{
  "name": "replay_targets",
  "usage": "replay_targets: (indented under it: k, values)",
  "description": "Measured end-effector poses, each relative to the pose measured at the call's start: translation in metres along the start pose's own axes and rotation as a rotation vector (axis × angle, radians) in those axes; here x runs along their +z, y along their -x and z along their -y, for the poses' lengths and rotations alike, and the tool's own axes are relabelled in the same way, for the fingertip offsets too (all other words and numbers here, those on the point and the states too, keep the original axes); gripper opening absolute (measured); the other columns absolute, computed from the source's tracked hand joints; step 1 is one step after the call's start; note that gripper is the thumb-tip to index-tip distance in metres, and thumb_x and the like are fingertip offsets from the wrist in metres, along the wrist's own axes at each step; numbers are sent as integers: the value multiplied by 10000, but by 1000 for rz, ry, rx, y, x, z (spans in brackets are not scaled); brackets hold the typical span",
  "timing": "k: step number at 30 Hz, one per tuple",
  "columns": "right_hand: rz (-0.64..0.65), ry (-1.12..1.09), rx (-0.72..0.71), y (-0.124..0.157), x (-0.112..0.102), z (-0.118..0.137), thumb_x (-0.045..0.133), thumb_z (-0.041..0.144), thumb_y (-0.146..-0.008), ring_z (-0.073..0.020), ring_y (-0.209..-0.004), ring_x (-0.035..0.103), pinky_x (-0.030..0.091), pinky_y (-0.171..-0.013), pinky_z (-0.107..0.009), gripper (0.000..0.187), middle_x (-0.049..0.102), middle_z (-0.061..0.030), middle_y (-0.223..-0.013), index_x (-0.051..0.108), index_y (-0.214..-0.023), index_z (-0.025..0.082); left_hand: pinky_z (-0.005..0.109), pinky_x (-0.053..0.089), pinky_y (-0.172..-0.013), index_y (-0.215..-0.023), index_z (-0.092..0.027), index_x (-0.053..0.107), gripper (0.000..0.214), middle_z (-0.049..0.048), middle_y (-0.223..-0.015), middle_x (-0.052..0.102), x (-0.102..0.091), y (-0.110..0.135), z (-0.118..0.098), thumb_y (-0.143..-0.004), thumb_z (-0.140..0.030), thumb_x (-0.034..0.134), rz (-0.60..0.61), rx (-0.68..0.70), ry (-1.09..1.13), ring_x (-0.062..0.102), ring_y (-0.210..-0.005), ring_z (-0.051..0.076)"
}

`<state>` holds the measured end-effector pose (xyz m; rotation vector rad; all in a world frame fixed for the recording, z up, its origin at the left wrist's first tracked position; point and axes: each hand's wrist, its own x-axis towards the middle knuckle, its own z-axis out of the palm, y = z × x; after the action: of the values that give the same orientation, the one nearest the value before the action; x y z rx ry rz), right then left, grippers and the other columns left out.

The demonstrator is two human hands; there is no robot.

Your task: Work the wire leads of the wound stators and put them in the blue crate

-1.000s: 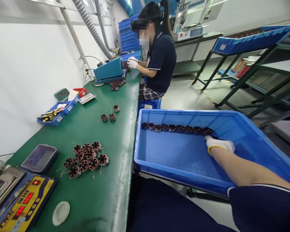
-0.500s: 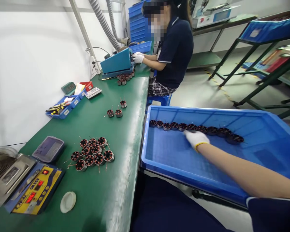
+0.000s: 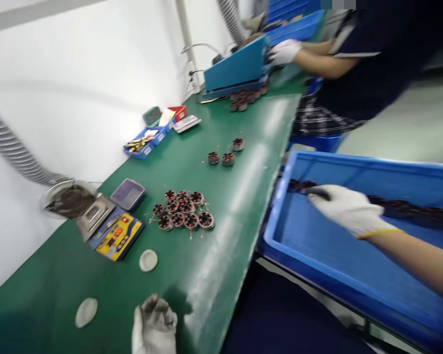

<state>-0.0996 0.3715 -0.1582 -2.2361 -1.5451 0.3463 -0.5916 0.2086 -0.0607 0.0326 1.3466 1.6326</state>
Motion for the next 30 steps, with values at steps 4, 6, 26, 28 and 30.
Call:
replay_targets:
  k: [4,6,26,28,30]
  values:
    - [-91,-189,-630,23,3,98,655,505,-862,-354,-1253,685,546,-1119,-463,497,729,-154,-1342,737,-1316,320,243,498,-570,-848,-154,752,200,37,-743,692,5,5,3,-904,-344,732,-39,-10,101,648,-651,145]
    - [-62,-182,-1124,36,11,155,670,416,-867,-380,-1255,678,519,-1154,-561,575,751,-162,-1307,693,-1425,281,236,507,-575,-861,-143,743,172,42,-752,694,12,11,5,-913,-305,718,-51,23,111,663,-668,146]
    - [771,-823,-910,159,61,286,735,562,-843,-392,-1186,744,649,-973,-564,575,774,-165,-1275,719,-1333,262,233,399,-540,-627,-146,622,545,12,-582,575,23,19,16,-897,-603,748,117,-252,129,493,-483,98]
    - [1063,-857,-711,153,63,297,733,634,-800,-388,-1103,770,670,-901,-526,602,789,-177,-1221,764,-1234,219,218,344,-507,-632,-140,624,563,8,-561,555,18,16,14,-929,-611,705,170,-278,143,452,-449,88]
    - [1241,-897,-685,153,57,309,743,677,-773,-380,-1092,767,652,-935,-507,580,800,-172,-1161,802,-1087,194,212,319,-484,-622,-144,614,565,7,-540,545,16,14,14,-938,-606,697,170,-298,165,437,-429,87]
